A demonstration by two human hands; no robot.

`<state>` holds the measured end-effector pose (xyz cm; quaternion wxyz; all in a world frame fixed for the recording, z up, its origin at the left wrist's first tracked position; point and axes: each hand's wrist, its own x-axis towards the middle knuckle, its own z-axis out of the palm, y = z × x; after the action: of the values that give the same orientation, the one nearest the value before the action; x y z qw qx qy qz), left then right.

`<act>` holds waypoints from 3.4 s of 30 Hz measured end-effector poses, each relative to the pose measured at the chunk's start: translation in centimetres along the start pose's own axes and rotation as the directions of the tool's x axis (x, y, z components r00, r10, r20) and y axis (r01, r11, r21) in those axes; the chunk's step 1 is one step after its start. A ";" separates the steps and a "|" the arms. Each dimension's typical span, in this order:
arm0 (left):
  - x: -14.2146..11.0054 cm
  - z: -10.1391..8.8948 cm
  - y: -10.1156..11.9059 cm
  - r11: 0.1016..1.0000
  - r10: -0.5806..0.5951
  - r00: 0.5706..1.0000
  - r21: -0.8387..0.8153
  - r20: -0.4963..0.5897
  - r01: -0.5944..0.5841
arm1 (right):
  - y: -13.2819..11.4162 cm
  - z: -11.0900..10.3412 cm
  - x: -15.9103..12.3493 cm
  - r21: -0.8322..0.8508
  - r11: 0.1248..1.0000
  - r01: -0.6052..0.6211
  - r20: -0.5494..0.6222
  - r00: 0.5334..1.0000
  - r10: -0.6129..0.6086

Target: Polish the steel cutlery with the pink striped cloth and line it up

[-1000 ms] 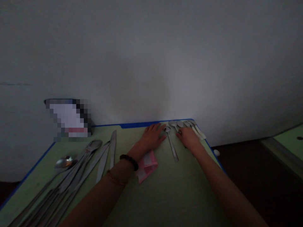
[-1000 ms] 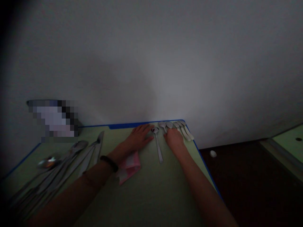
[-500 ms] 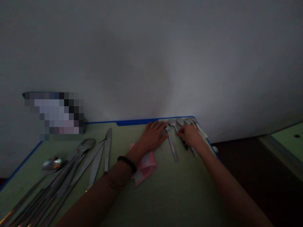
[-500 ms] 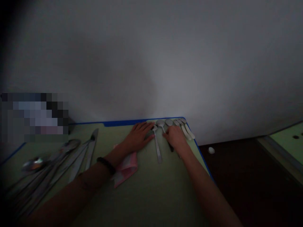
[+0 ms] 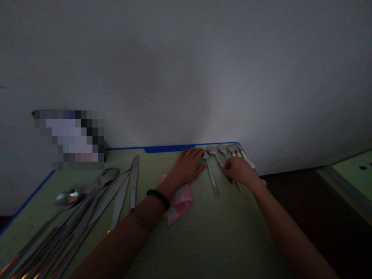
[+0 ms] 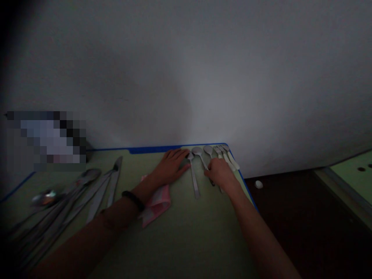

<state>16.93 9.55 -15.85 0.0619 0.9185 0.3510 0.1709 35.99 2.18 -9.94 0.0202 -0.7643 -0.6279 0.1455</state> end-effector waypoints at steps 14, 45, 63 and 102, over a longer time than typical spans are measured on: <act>-0.1 -1.1 0.5 0.984 -0.057 0.998 -0.171 -0.026 0.052 | 0.6 0.3 -1.4 0.189 0.982 0.014 0.023 1.000 -0.019; -2.6 -2.2 -0.3 0.894 -0.372 0.926 -0.247 0.059 0.375 | -3.4 2.2 0.2 -0.135 0.988 -0.069 -0.096 0.994 0.056; -3.1 -2.6 -0.9 0.927 -0.297 0.952 -0.220 0.069 0.305 | -5.6 1.9 -1.5 -0.137 0.990 -0.018 -0.017 1.000 0.016; -3.5 -2.9 -1.3 0.919 -0.290 0.954 -0.256 0.073 0.299 | -5.5 2.0 0.9 -0.318 0.916 -0.245 -0.098 0.969 0.225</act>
<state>12.63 8.16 -14.44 0.2147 0.8415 0.4581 0.1896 30.41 3.93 -10.86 -0.1059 -0.8308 -0.5461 0.0178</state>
